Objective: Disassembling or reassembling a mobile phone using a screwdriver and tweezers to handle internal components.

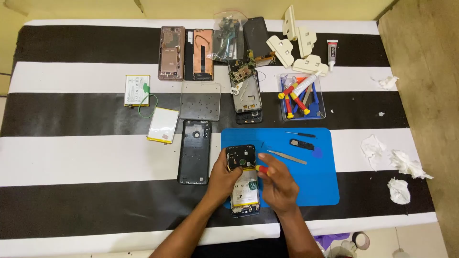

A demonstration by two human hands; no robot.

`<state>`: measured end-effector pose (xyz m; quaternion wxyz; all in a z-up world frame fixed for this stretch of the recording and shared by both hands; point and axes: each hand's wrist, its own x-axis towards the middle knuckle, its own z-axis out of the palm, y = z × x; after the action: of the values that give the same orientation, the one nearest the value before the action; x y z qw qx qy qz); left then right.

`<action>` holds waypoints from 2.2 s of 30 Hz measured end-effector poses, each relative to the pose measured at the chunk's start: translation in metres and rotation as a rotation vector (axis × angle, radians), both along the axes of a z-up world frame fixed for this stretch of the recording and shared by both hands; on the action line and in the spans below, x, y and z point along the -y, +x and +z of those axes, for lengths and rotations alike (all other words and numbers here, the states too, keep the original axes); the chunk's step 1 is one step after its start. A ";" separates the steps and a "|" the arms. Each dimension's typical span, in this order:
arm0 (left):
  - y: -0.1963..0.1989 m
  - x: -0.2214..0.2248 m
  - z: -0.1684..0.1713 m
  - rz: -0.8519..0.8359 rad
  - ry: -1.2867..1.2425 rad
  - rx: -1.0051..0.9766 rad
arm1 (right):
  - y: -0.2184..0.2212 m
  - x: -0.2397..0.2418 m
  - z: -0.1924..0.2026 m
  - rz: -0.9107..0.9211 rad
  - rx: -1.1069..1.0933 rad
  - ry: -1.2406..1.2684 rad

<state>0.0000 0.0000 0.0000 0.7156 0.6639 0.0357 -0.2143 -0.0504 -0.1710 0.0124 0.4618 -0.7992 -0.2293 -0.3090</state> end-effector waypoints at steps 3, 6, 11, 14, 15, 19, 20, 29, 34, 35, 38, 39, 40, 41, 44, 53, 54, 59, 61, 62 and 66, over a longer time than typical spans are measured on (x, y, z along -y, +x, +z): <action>0.001 -0.001 0.003 -0.024 0.044 -0.006 | -0.002 0.004 -0.002 0.033 -0.073 0.112; -0.003 -0.004 0.001 0.032 -0.139 0.058 | 0.004 0.010 -0.030 -0.147 0.067 0.134; -0.001 -0.005 0.006 -0.021 -0.052 0.016 | 0.009 0.005 0.008 0.054 0.013 0.111; 0.003 -0.003 0.004 -0.074 0.071 -0.008 | 0.008 0.003 0.011 0.122 0.004 0.057; 0.003 -0.002 0.003 -0.073 0.083 -0.009 | 0.009 0.002 0.012 0.078 0.067 0.049; 0.004 -0.001 0.002 -0.050 0.025 -0.034 | 0.009 -0.001 0.000 -0.084 0.105 -0.002; 0.004 0.000 0.000 -0.038 -0.009 -0.019 | 0.011 -0.001 0.007 0.016 0.061 -0.002; 0.004 -0.004 0.005 -0.045 -0.045 -0.108 | 0.006 0.012 -0.018 -0.040 0.004 0.126; 0.006 -0.004 0.005 -0.073 -0.071 -0.099 | 0.008 0.027 0.006 0.099 -0.113 0.077; 0.005 -0.004 0.003 -0.066 -0.051 -0.090 | 0.005 0.028 0.005 0.100 -0.112 0.066; 0.000 -0.005 0.002 -0.053 -0.034 -0.095 | 0.001 0.029 -0.003 0.041 -0.080 0.067; 0.004 -0.005 0.003 -0.044 -0.036 -0.089 | 0.006 0.030 -0.005 -0.016 -0.030 0.077; 0.004 -0.005 0.003 -0.042 -0.039 -0.084 | 0.003 0.034 -0.011 -0.014 -0.025 0.074; 0.003 -0.004 0.002 -0.017 -0.078 -0.111 | -0.001 0.037 -0.017 -0.047 -0.033 0.067; 0.002 -0.005 0.007 -0.012 -0.102 -0.137 | -0.005 0.040 -0.010 0.019 -0.102 0.083; -0.002 -0.003 0.003 -0.030 -0.135 -0.015 | 0.004 0.020 -0.011 0.034 -0.105 0.171; -0.003 -0.004 0.005 0.006 -0.202 0.026 | 0.007 0.017 -0.013 -0.030 -0.072 0.249; -0.005 -0.009 -0.003 0.006 -0.196 0.023 | 0.010 -0.003 0.031 0.022 -0.072 0.237; -0.003 -0.007 -0.008 0.003 -0.190 0.014 | 0.012 -0.004 0.031 0.054 -0.096 0.267; -0.002 -0.006 -0.012 0.007 -0.199 0.025 | 0.013 -0.004 0.026 0.033 -0.079 0.252; -0.005 -0.005 0.004 0.023 -0.206 0.029 | 0.013 0.011 0.006 -0.018 0.009 0.223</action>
<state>-0.0050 0.0048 0.0044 0.7829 0.5894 0.0108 -0.1990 -0.0376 -0.1817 0.0185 0.5441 -0.7433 -0.1885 -0.3403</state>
